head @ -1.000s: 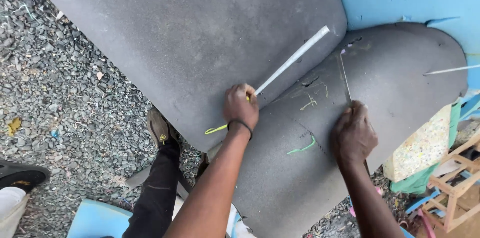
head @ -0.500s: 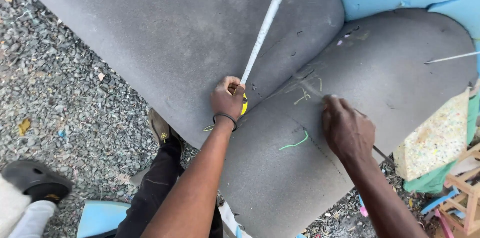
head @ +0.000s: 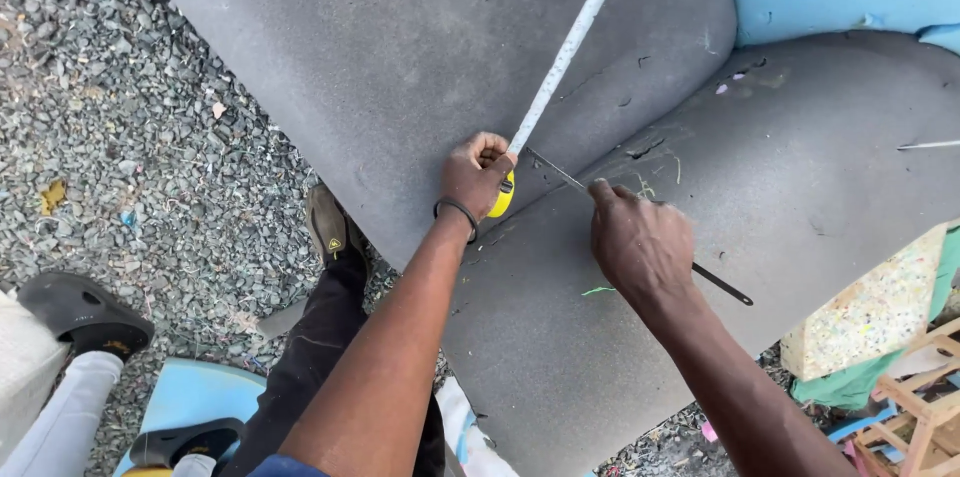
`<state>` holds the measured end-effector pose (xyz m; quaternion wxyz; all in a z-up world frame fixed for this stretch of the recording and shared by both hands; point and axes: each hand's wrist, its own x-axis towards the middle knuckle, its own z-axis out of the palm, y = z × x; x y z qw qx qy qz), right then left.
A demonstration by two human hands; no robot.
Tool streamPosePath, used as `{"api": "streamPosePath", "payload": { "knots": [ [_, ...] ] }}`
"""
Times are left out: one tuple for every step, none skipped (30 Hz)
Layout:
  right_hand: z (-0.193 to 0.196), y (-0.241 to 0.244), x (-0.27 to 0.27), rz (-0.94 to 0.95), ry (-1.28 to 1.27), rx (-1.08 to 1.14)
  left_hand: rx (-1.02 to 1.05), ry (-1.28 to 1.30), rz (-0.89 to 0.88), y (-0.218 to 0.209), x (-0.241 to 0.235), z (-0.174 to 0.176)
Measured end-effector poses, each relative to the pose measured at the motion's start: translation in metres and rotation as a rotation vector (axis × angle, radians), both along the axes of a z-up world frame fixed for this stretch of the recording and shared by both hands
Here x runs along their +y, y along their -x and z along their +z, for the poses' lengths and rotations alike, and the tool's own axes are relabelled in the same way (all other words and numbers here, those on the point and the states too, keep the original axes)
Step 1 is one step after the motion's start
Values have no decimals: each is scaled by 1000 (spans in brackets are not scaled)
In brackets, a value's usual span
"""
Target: The person measures a large sheet of gray foam using a tape measure and marks it with a knife. They then cut the foam along the marked lines using the knife and a straight edge as a guide. The person repeats the measuring and cutting process on different sections of the foam.
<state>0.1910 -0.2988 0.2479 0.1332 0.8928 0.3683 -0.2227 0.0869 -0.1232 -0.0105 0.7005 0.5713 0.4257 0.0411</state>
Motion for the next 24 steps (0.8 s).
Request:
{"api": "streamPosePath", "payload": {
  "knots": [
    [0,0,3,6,1,4,4,1,6,0,0,-4],
    [0,1,6,13,16,12,1,9,5,1,0,-7],
    [1,0,7,18,33,18,-5,18,1,-1,-1,-11],
    [0,1,8,22,35,18,-4,20,6,0,-1,-11],
    [-1,2,8,22,65,13,0,21,2,0,-1,-10],
    [-2,2,8,22,95,8,4,21,-2,0,-1,-9],
    [3,1,8,23,99,8,4,25,-1,0,-2,-11],
    [7,1,7,12,150,54,4,36,-5,0,-3,-12],
    [10,-1,8,-1,198,98,2,45,-10,-2,-2,-14],
    [13,0,6,-1,199,96,0,46,-10,-3,-2,-14],
    [17,1,5,-9,203,97,4,43,-16,-2,-2,-14],
    [20,2,4,-16,208,97,8,39,-22,-2,-2,-14],
    [21,1,7,-17,209,96,7,41,-23,-2,-3,-17],
    [21,0,9,-30,193,78,8,48,-20,-3,-4,-21],
    [20,0,13,-46,175,60,11,52,-19,-3,-4,-25],
    [15,-2,15,-49,174,61,11,51,-22,-4,-4,-23],
    [9,-4,17,-35,141,45,13,54,-24,-3,-3,-21],
    [4,-5,20,-20,109,28,15,56,-27,-3,-2,-19],
    [0,-7,15,-24,110,29,15,57,-30,-3,-2,-19],
    [-4,-8,10,-25,99,42,7,55,-32,-2,-1,-19],
    [-8,-9,6,-22,88,55,0,55,-30,-2,0,-18],
    [-2,-6,6,-23,89,56,0,56,-31,-2,-1,-18],
    [3,-3,6,-47,141,57,-1,52,-29,-2,-1,-17],
    [9,0,7,-72,193,59,-3,48,-27,-2,-1,-16]
  ]
}}
